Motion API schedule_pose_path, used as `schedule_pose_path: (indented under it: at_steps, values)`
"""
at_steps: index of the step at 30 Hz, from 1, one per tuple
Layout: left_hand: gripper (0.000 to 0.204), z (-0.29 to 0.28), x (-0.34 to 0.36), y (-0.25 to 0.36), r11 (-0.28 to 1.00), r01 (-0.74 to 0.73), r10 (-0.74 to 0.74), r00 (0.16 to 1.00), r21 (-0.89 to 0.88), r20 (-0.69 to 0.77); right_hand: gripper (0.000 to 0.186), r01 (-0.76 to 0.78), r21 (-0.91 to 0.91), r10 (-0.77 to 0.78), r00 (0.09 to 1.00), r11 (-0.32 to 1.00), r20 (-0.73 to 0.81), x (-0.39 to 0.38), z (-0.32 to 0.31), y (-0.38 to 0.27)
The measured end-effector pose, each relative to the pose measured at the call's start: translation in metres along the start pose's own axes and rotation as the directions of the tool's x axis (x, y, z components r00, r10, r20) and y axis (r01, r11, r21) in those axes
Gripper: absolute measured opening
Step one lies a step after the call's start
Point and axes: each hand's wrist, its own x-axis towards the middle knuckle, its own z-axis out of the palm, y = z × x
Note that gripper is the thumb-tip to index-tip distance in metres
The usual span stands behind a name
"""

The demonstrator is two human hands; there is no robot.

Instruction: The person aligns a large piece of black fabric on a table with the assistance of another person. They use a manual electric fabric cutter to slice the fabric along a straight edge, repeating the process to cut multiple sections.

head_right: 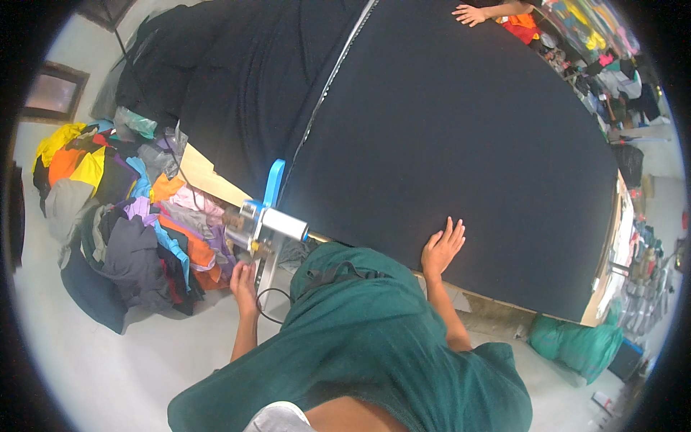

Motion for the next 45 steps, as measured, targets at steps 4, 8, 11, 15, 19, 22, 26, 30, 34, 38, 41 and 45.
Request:
schedule_pose_path:
  at_steps: [4, 8, 11, 15, 19, 22, 26, 30, 34, 38, 41, 45]
  values:
    - [0.051, 0.093, 0.055, 0.027, 0.997, -0.032, 0.012, 0.959, 0.063, 0.282, 0.052, -0.008, -0.005, 0.008, 1.000, 1.000, 0.026, -0.001, -0.001, -0.003]
    - [0.067, 0.244, 0.134, 0.069, 0.989, -0.138, 0.072, 0.775, 0.057, 0.628, 0.052, -0.023, 0.001, 0.023, 0.999, 1.000, 0.034, -0.001, -0.003, -0.005]
    - [0.067, 0.375, 0.183, 0.084, 0.865, -0.501, 0.342, 0.595, 0.003, 0.728, 0.052, 0.011, -0.008, -0.011, 1.000, 1.000, 0.021, 0.004, -0.002, -0.004]
    - [0.064, 0.505, 0.153, 0.135, 0.721, -0.678, 0.546, 0.428, -0.144, 0.720, 0.052, -0.001, 0.016, 0.001, 1.000, 1.000, 0.010, 0.008, -0.001, 0.001]
    - [0.055, 0.526, 0.113, 0.136, 0.583, -0.780, 0.656, 0.284, -0.229, 0.700, 0.047, -0.088, 0.087, 0.089, 0.996, 0.992, -0.009, 0.010, 0.003, -0.001]
    - [0.049, 0.480, 0.103, 0.096, 0.672, -0.725, 0.562, 0.371, -0.147, 0.739, 0.044, -0.092, 0.165, 0.097, 0.995, 0.982, -0.027, 0.016, 0.003, -0.013]
    - [0.040, 0.360, 0.098, 0.050, 0.730, -0.675, 0.357, 0.504, 0.102, 0.786, 0.040, 0.039, 0.323, -0.040, 0.999, 0.946, -0.004, 0.038, -0.002, -0.046]
    - [0.026, 0.215, 0.093, 0.035, 0.692, -0.618, 0.320, 0.726, 0.373, 0.608, 0.040, 0.232, 0.441, -0.265, 0.964, 0.867, 0.013, 0.062, -0.006, -0.098]
    - [0.027, 0.070, 0.071, 0.011, 0.517, -0.492, 0.378, 0.865, 0.700, 0.328, 0.045, 0.425, 0.450, -0.501, 0.864, 0.786, 0.058, 0.074, 0.014, -0.152]
    - [0.046, -0.030, 0.055, -0.039, 0.398, -0.248, 0.176, 0.966, 0.883, 0.191, 0.052, 0.613, 0.455, -0.708, 0.704, 0.646, 0.058, 0.060, 0.035, -0.208]
    - [0.061, -0.034, 0.045, -0.029, 0.414, -0.184, 0.095, 0.983, 0.892, 0.158, 0.056, 0.704, 0.423, -0.793, 0.606, 0.571, 0.062, 0.042, 0.053, -0.237]
    - [0.077, -0.045, 0.064, -0.014, 0.442, -0.117, 0.009, 0.992, 0.889, 0.126, 0.058, 0.793, 0.416, -0.888, 0.453, 0.444, 0.084, 0.016, 0.058, -0.263]
